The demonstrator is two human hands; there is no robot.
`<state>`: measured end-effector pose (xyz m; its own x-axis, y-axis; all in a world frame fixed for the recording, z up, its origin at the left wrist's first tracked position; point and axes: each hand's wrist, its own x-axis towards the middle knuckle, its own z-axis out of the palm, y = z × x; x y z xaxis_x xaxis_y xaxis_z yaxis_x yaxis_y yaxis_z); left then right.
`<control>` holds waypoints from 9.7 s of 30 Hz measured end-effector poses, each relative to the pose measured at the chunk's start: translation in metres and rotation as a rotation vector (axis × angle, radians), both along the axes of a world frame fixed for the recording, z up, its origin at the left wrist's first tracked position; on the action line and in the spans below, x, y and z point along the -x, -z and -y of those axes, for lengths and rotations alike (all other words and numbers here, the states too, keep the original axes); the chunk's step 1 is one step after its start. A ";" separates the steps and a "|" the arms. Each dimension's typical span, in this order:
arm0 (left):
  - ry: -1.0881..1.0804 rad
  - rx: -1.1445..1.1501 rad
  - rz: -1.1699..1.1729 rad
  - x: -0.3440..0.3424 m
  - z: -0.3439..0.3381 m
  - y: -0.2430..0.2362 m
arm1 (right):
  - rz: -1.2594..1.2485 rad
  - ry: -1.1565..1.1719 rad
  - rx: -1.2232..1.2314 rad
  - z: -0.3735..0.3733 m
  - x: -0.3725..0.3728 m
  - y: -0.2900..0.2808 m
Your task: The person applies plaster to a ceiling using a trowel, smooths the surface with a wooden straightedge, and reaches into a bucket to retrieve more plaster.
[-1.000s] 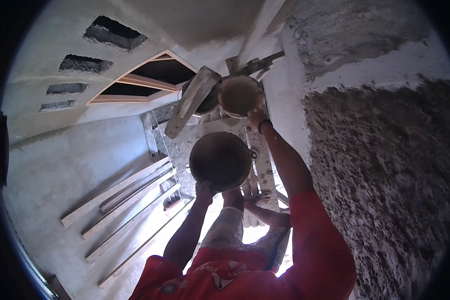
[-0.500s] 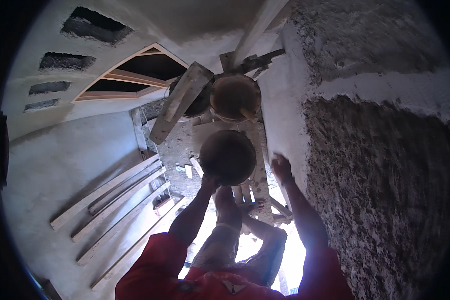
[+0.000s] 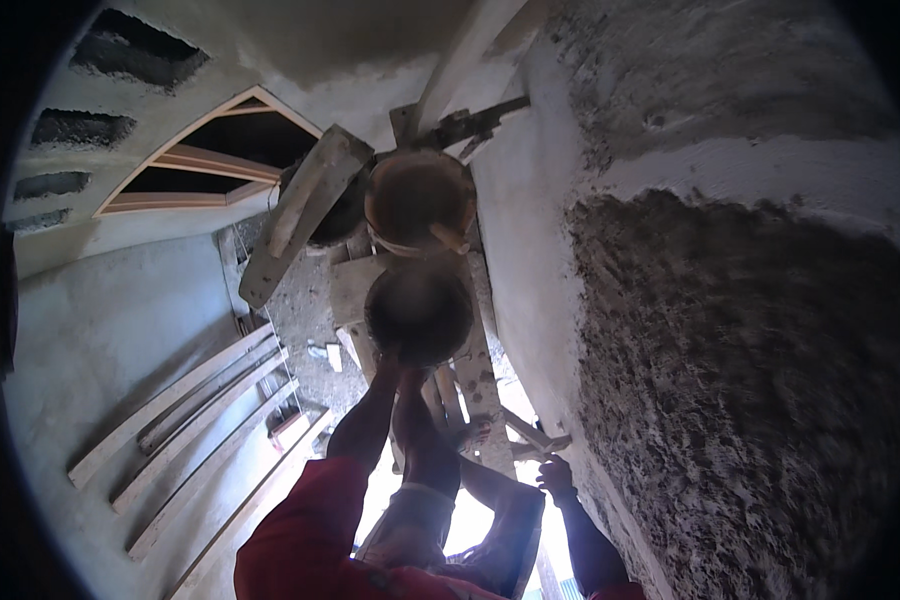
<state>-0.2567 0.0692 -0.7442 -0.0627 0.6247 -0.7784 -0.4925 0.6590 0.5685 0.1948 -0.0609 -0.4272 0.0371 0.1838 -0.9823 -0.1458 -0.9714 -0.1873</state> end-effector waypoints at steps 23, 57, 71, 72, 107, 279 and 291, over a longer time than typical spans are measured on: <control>0.171 0.654 -0.635 0.146 0.117 -0.317 | 0.777 -0.095 -1.301 -0.905 0.125 -0.245; 0.075 0.044 0.712 -0.156 -0.216 -0.602 | 0.514 0.454 -1.781 -0.333 0.085 -0.617; -0.030 0.516 0.595 -0.267 -0.103 -0.645 | 1.364 0.447 -0.707 0.017 0.037 -0.647; 0.015 0.550 0.591 -0.268 -0.099 -0.658 | 1.519 0.262 -0.545 0.035 0.038 -0.646; 0.640 -0.411 0.274 -0.431 -0.259 -0.778 | 0.551 1.868 -1.186 0.132 -0.078 -0.504; 0.627 -0.131 0.413 -0.374 -0.091 -0.607 | 0.719 1.561 -0.993 0.330 -0.031 -0.447; 0.590 -0.120 -0.068 -0.442 -0.191 -0.532 | 1.205 0.515 -0.554 0.248 -0.073 -0.300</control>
<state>0.1852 0.2598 -0.2118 0.2735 0.6522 -0.7069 -0.0230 0.7392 0.6731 0.2674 -0.3094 -0.1277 0.9653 0.2375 -0.1091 0.0644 -0.6208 -0.7814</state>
